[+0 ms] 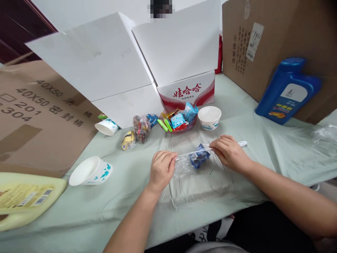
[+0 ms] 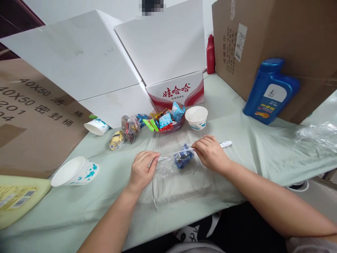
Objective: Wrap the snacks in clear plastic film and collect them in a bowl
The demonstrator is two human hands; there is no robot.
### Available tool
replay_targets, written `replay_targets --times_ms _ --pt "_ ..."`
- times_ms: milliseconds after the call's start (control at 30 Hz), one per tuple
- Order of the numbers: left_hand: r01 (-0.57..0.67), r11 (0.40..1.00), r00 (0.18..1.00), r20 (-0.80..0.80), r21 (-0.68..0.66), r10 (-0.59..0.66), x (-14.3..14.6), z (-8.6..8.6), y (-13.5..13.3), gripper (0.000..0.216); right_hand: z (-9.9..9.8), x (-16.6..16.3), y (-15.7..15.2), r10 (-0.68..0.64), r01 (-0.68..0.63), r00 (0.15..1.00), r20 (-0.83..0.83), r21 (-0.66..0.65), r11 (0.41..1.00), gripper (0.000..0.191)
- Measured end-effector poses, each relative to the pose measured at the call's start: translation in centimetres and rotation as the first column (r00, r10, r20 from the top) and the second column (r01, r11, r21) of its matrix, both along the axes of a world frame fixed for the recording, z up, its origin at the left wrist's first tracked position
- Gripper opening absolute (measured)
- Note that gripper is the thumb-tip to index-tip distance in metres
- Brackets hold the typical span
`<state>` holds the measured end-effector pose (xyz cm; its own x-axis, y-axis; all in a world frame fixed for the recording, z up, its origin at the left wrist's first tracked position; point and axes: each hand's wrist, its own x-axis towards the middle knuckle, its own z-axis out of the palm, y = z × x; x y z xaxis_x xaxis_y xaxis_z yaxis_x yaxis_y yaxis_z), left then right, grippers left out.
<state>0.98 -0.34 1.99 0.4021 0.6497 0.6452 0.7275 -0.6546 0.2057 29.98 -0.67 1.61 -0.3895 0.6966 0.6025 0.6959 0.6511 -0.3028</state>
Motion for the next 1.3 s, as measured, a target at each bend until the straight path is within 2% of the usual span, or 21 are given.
replay_targets --times_ms 100,200,300,367,433,500,567,633,700,767,867,1000,1067,1133,1200,1267,1300 --pt "-0.042 0.999 0.996 0.074 -0.01 0.043 -0.1 0.3 -0.3 0.017 0.5 0.1 -0.1 -0.017 0.013 0.998 -0.065 -0.064 0.998 0.019" --pt "-0.102 0.985 0.972 0.199 -0.138 0.128 -0.3 -0.1 0.1 0.015 0.2 0.3 0.3 -0.099 0.091 0.992 -0.081 -0.091 0.992 0.02" --pt "-0.156 0.911 0.858 0.404 -0.383 0.317 -1.2 -0.8 1.5 0.015 0.1 0.8 0.7 -0.24 0.237 0.965 -0.104 -0.037 0.971 0.021" --pt "-0.121 0.855 0.756 0.51 -0.505 0.409 -2.1 -1.3 2.6 0.021 0.5 0.9 0.6 -0.269 0.276 0.95 -0.156 0.02 0.961 0.021" --pt "-0.077 0.833 0.699 0.567 -0.547 0.437 -2.7 -1.4 3.3 0.027 1.0 0.8 0.2 -0.194 0.212 0.959 -0.209 0.071 0.975 0.02" --pt "-0.123 0.867 0.676 0.6 -0.482 0.429 -2.8 -1.1 3.2 0.027 1.1 0.4 -0.2 -0.033 0.051 0.98 -0.196 0.09 0.995 0.019" --pt "-0.23 0.924 0.71 0.597 -0.305 0.374 -2.4 -0.5 2.4 0.02 0.7 -0.2 -0.4 0.1 -0.095 0.989 -0.108 0.052 0.994 0.023" --pt "-0.233 0.966 0.839 0.481 -0.109 0.256 -1.5 0.0 1.3 0.012 -0.2 -0.7 -0.2 0.128 -0.128 0.992 0.006 -0.006 0.992 0.033" --pt "-0.092 0.992 0.964 0.243 -0.083 0.109 -0.3 0.1 0.2 0.014 -1.0 -0.9 0.3 0.087 -0.083 0.991 0.098 -0.046 0.995 0.042" --pt "0.018 0.984 1.0 0.021 -0.177 -0.015 0.7 0.0 -0.6 0.02 -1.4 -0.9 0.7 0.064 -0.054 0.986 0.154 -0.066 0.996 0.041" --pt "0.048 0.981 0.989 -0.125 -0.189 -0.072 1.6 -0.2 -1.2 0.013 -0.7 -0.5 0.6 0.088 -0.08 0.982 0.166 -0.056 0.995 0.024" --pt "0.14 0.99 0.971 -0.194 -0.03 -0.143 2.5 0.9 -2.7 0.016 1.3 -0.1 -0.4 0.23 -0.227 0.968 0.095 -0.046 0.973 0.023" --pt "0.229 0.973 0.937 -0.267 -0.014 -0.225 3.2 1.5 -4.0 0.018 1.9 0.0 -0.8 0.291 -0.289 0.955 0.05 -0.051 0.956 0.02" --pt "0.302 0.95 0.89 -0.335 -0.08 -0.311 3.9 1.6 -5.4 0.018 2.0 -0.2 -1.1 0.32 -0.319 0.947 0.024 -0.049 0.947 0.021" --pt "0.366 0.906 0.826 -0.376 -0.211 -0.421 4.6 1.2 -6.8 0.019 1.6 -0.4 -1.3 0.325 -0.321 0.944 0.053 -0.069 0.945 0.024" --pt "0.421 0.83 0.752 -0.37 -0.366 -0.545 5.1 0.4 -7.8 0.018 1.0 -0.6 -1.2 0.271 -0.255 0.953 0.138 -0.123 0.959 0.027" --pt "0.442 0.783 0.716 -0.353 -0.437 -0.602 5.3 0.1 -8.2 0.015 0.7 -0.6 -1.2 0.212 -0.183 0.957 0.196 -0.158 0.97 0.028"
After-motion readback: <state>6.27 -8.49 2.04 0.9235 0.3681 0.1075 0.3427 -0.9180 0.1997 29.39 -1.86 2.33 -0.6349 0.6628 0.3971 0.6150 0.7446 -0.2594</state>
